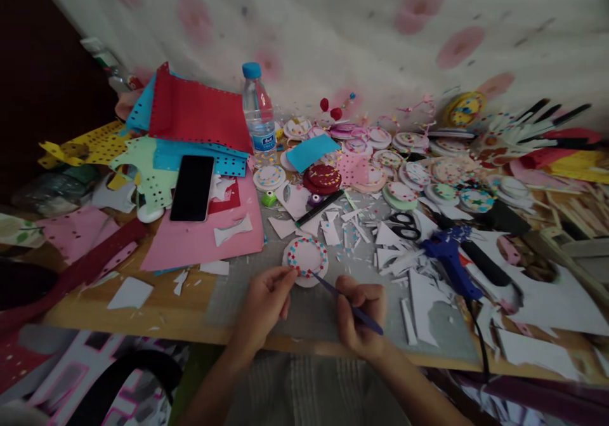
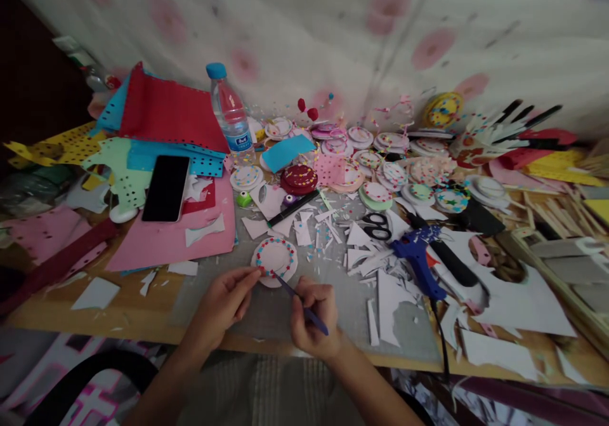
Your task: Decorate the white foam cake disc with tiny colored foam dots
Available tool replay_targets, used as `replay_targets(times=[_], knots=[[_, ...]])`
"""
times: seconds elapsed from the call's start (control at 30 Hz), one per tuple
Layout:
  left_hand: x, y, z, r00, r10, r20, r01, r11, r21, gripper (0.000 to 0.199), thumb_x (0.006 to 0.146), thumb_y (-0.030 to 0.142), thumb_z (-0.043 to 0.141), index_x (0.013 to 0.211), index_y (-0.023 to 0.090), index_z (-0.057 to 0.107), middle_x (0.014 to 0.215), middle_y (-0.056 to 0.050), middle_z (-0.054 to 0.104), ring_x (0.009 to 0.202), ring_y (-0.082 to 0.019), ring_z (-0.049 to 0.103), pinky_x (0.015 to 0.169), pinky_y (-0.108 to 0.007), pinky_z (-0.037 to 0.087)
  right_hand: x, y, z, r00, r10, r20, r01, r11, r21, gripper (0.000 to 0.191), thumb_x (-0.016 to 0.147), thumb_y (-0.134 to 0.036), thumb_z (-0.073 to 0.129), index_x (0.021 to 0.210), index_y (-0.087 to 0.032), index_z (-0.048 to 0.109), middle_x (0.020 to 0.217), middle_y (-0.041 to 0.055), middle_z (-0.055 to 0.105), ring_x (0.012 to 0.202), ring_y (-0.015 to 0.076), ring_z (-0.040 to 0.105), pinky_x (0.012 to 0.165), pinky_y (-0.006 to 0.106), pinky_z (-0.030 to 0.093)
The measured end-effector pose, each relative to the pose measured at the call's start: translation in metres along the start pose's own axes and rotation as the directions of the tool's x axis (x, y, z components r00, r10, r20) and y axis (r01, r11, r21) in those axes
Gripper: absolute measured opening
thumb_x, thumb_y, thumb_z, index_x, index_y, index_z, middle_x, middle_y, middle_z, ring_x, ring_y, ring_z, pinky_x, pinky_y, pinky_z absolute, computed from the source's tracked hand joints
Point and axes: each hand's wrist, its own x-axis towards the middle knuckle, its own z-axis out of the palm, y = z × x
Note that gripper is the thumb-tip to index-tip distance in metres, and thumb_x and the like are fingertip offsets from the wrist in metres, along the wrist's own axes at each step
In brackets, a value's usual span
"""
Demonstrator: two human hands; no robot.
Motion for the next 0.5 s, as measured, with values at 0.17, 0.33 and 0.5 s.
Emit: replay_targets(times=[0.17,0.33,0.5], knots=[[0.0033,0.0028,0.0066,0.999,-0.036,-0.011,0.035,0.998,-0.055,0.043,0.070,0.051,0.067,0.086,0.011,0.065,0.035,0.012,0.035,0.032,-0.004,0.025,0.037,-0.019,0.011,0.0000,0.0011,-0.0003,1.000,-0.017,0.010,0.018,0.999,-0.032,0.016,0.091,-0.013,0.041,0.086,-0.025,0.033,0.067,-0.0044,0.038,0.057,0.0128,0.042,0.051,0.025,0.035],[0.0067,0.0033,0.0057,0.998,-0.056,-0.005,0.055,0.995,-0.084,0.040,0.069,0.049,0.068,0.082,0.012,0.065,0.036,0.012,0.035,0.033,-0.004,0.026,0.036,-0.019,0.011,0.0004,0.0037,-0.0002,0.998,-0.056,0.026,0.057,0.998,-0.029,0.019,0.087,-0.008,0.042,0.087,-0.025,0.033,0.066,-0.0054,0.035,0.055,0.0124,0.039,0.050,0.025,0.033],[0.0074,0.0034,0.0062,0.998,-0.056,0.003,0.056,0.994,-0.090,0.039,0.068,0.050,0.069,0.078,0.013,0.063,0.037,0.012,0.034,0.034,-0.004,0.025,0.037,-0.020,0.010,-0.0025,0.0087,-0.0014,0.994,-0.090,0.057,0.092,0.995,-0.033,0.023,0.082,-0.007,0.045,0.089,-0.026,0.034,0.067,-0.0053,0.039,0.055,0.0126,0.040,0.051,0.025,0.033]])
